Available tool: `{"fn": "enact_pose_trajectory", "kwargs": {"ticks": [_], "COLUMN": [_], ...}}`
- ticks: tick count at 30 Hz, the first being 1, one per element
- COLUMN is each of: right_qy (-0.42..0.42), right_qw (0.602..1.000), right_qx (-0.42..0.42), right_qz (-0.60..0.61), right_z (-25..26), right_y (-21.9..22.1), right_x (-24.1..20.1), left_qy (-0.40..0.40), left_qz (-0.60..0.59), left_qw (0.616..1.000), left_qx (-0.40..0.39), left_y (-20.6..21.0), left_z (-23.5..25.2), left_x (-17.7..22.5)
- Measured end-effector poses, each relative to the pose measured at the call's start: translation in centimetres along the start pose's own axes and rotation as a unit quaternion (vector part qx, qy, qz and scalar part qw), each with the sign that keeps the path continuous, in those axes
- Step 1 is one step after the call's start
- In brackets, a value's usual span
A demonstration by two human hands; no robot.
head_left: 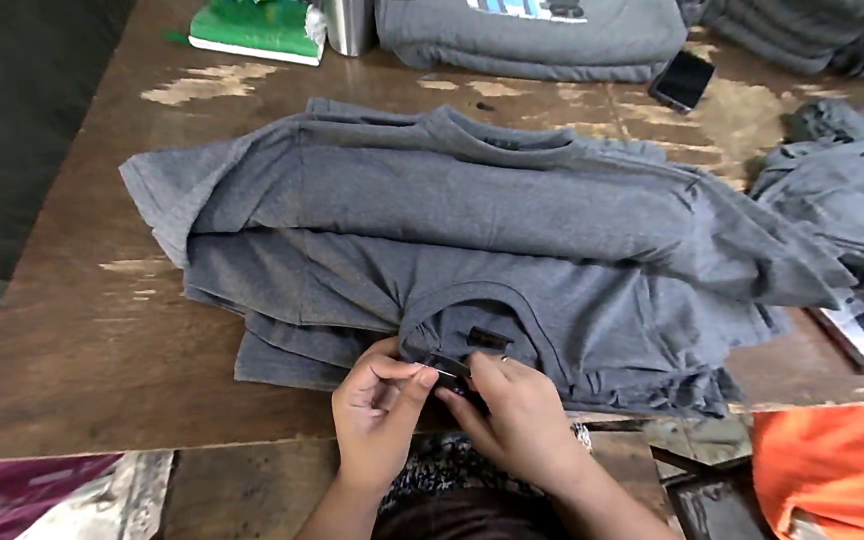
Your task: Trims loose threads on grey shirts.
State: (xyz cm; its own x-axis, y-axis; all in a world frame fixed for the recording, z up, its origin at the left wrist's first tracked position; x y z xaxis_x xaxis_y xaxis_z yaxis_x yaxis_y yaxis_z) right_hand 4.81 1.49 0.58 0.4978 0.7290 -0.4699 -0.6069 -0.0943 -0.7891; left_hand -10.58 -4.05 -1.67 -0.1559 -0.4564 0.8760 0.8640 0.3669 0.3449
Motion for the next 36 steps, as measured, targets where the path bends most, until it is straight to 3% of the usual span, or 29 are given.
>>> {"fn": "enact_pose_trajectory", "kwargs": {"ticks": [12,15,18,20,22,25,27,30,36], "right_qy": [-0.004,0.023,-0.003,-0.025,-0.017,0.038,0.07,0.089,0.1], "right_qw": [1.0,0.993,0.955,0.906,0.855,0.816,0.812,0.813,0.793], "right_qx": [0.0,0.021,0.036,0.012,0.006,0.044,0.065,0.085,0.088], "right_qz": [-0.011,0.117,0.294,0.423,0.519,0.575,0.576,0.569,0.594], "right_z": [0.8,1.1,1.9,2.6,2.9,3.1,2.9,2.8,2.5], "right_y": [0.3,-0.3,-0.2,0.7,1.4,1.6,1.7,1.7,2.3], "right_x": [-0.1,0.5,1.1,1.0,0.9,0.9,1.1,1.2,1.8], "left_qy": [0.014,0.025,0.087,0.155,0.189,0.111,0.034,0.008,0.119], "left_qz": [0.021,0.037,0.182,0.294,0.329,0.282,0.337,0.476,0.589], "left_qw": [1.0,0.999,0.979,0.943,0.918,0.914,0.88,0.836,0.783], "left_qx": [0.001,-0.009,0.029,-0.024,-0.115,-0.27,-0.333,-0.272,-0.161], "left_y": [0.0,-0.3,0.3,-0.2,-0.9,-1.9,-2.4,-2.0,0.3], "left_z": [-0.5,-0.3,0.2,0.2,0.2,0.2,0.7,1.7,2.3], "left_x": [0.1,0.0,0.3,1.4,3.8,7.3,8.6,7.2,2.0]}}
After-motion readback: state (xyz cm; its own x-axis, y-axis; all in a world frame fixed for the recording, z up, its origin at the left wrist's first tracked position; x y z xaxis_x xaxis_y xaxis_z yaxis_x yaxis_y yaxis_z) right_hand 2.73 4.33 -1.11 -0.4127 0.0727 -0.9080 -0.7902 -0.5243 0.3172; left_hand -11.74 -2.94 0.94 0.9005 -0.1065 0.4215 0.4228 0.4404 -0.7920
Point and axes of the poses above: each hand's wrist, its own z-axis towards the middle knuckle, its own y-axis out of the palm, x = y × z, the point moved 1 cm from there along z, towards the middle knuckle, and after that the axes turned 3 degrees about z, right-handed, at the moved point
